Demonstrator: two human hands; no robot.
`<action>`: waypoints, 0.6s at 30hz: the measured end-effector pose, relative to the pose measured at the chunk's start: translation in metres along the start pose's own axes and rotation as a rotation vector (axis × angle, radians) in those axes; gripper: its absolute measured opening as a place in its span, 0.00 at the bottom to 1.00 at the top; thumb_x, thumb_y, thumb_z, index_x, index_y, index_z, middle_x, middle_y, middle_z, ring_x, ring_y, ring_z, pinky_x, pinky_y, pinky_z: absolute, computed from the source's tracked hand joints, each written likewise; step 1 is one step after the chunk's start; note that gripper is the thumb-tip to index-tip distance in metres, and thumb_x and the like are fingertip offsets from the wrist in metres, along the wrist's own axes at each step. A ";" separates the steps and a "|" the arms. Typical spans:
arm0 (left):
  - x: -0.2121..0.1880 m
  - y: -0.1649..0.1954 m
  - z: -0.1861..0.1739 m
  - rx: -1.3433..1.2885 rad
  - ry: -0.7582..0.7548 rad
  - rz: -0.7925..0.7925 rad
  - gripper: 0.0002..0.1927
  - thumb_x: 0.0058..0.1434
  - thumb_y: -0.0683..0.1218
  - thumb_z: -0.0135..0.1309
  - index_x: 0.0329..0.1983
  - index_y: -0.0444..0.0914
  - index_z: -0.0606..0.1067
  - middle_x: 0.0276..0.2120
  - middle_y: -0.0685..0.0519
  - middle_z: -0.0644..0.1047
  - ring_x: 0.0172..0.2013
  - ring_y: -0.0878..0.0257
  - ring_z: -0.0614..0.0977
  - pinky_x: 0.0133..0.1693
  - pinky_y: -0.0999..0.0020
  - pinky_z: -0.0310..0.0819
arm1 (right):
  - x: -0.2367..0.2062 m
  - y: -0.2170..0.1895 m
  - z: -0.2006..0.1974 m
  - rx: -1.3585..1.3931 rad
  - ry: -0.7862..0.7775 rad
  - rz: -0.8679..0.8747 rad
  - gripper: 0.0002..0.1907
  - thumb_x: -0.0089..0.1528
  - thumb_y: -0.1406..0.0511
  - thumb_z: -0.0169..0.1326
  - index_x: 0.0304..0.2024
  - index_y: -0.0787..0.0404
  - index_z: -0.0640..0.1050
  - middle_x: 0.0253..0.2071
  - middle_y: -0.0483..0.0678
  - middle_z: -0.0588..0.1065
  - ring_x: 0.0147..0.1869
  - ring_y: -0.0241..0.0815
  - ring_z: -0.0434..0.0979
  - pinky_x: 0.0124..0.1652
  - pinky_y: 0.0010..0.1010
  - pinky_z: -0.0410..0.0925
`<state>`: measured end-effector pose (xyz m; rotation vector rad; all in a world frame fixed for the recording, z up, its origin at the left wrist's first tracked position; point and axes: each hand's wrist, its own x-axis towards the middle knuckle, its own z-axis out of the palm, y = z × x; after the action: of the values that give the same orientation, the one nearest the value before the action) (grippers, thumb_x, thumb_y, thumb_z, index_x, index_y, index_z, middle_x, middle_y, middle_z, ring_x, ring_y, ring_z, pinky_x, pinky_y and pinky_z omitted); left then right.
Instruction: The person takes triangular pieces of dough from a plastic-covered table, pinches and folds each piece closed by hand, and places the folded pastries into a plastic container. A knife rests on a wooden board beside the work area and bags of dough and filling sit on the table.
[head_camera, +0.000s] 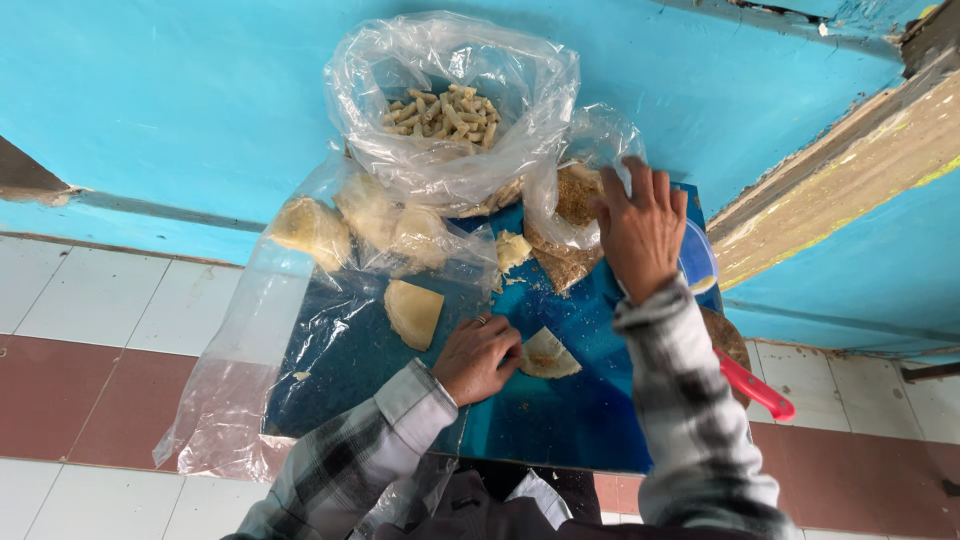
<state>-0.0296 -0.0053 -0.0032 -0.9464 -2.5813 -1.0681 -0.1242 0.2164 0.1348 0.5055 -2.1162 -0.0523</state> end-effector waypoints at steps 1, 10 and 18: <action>0.001 0.000 0.000 -0.013 0.028 0.014 0.09 0.56 0.44 0.64 0.31 0.42 0.73 0.34 0.53 0.74 0.42 0.53 0.78 0.46 0.54 0.70 | -0.006 -0.002 -0.002 0.016 0.019 -0.002 0.13 0.60 0.60 0.59 0.45 0.56 0.79 0.46 0.50 0.78 0.43 0.52 0.78 0.36 0.44 0.69; 0.000 0.007 0.012 -0.131 0.053 0.081 0.16 0.58 0.43 0.63 0.46 0.41 0.72 0.38 0.52 0.78 0.41 0.52 0.81 0.44 0.55 0.74 | -0.146 -0.061 -0.069 0.311 -0.600 0.490 0.14 0.56 0.55 0.64 0.38 0.56 0.82 0.39 0.45 0.79 0.35 0.49 0.81 0.30 0.39 0.71; -0.001 0.003 0.016 -0.081 -0.017 0.113 0.19 0.59 0.44 0.63 0.51 0.41 0.71 0.40 0.52 0.78 0.43 0.53 0.81 0.46 0.57 0.75 | -0.154 -0.066 -0.060 0.368 -0.595 0.605 0.13 0.57 0.56 0.64 0.37 0.55 0.81 0.37 0.45 0.78 0.35 0.46 0.81 0.32 0.37 0.71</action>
<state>-0.0265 0.0066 -0.0135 -1.1103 -2.4805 -1.1461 0.0206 0.2231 0.0325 0.0262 -2.7998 0.6083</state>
